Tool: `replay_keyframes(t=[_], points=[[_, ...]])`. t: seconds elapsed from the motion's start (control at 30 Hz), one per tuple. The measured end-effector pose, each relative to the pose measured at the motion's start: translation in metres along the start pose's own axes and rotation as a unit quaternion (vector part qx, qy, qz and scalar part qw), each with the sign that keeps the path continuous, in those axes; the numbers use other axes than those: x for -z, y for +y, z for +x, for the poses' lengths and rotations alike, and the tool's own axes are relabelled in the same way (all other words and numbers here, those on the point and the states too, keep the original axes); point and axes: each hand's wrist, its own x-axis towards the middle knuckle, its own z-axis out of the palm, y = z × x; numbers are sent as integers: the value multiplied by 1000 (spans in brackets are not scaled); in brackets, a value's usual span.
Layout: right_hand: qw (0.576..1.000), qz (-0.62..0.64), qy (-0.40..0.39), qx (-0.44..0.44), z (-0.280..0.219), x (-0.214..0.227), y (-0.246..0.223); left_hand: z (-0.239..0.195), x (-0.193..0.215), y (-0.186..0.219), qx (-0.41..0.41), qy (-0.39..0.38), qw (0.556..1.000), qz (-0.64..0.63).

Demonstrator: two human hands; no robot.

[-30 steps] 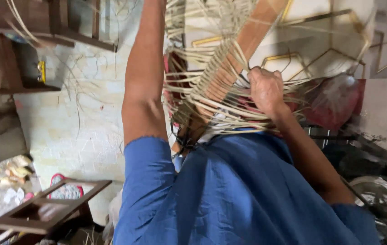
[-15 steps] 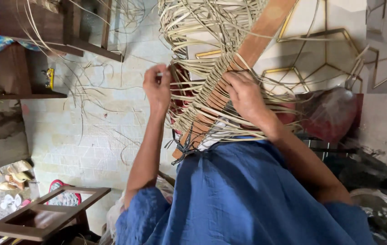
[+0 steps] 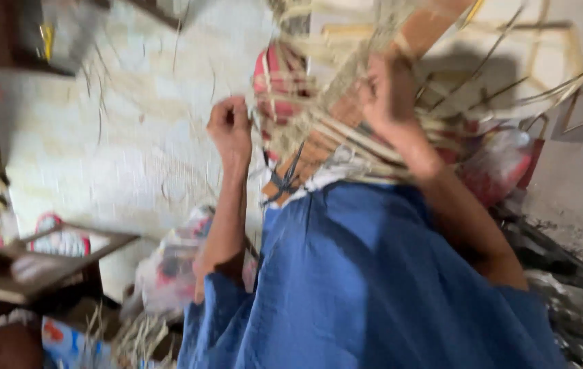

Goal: The person weaves a basket by hand, interlacing thin dried plant strips through a vertical frame. They repeatedly pull and tuck the strips to build up the basket wall, occasionally adjusting the frame and trimming excess material.

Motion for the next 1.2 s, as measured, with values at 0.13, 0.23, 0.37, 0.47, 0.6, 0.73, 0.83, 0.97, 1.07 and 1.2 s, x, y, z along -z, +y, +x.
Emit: replay_keyframes(t=[0.13,0.23,0.37,0.47,0.6,0.73,0.83,0.97,1.07,1.2], points=[[976,109,-140,-122,-9,50,-75,-12,5,8,15,-15,993,-113],[995,89,-54,-1,-32,46,-73,-24,18,22,-23,-21,995,-99],[996,-5,61,72,-38,21,-30,-25,23,45,-111,-28,993,-1],[985,-72,136,82,-31,23,-32,-30,20,42,-98,-13,995,-33],[995,87,47,-16,-21,28,-54,-31,17,27,-75,-18,995,-67],[995,86,52,1,-13,6,-21,-32,11,33,-70,-19,994,-84],[994,93,49,-16,-4,-3,-10,-32,10,34,-60,-9,994,-91],[992,108,30,-52,3,-13,-6,-36,10,43,-50,-10,994,-96],[990,118,14,-78,5,-22,-8,-36,12,41,-53,-12,994,-92],[993,69,-6,-93,1,-23,-8,-37,14,37,-56,-16,995,-87]])
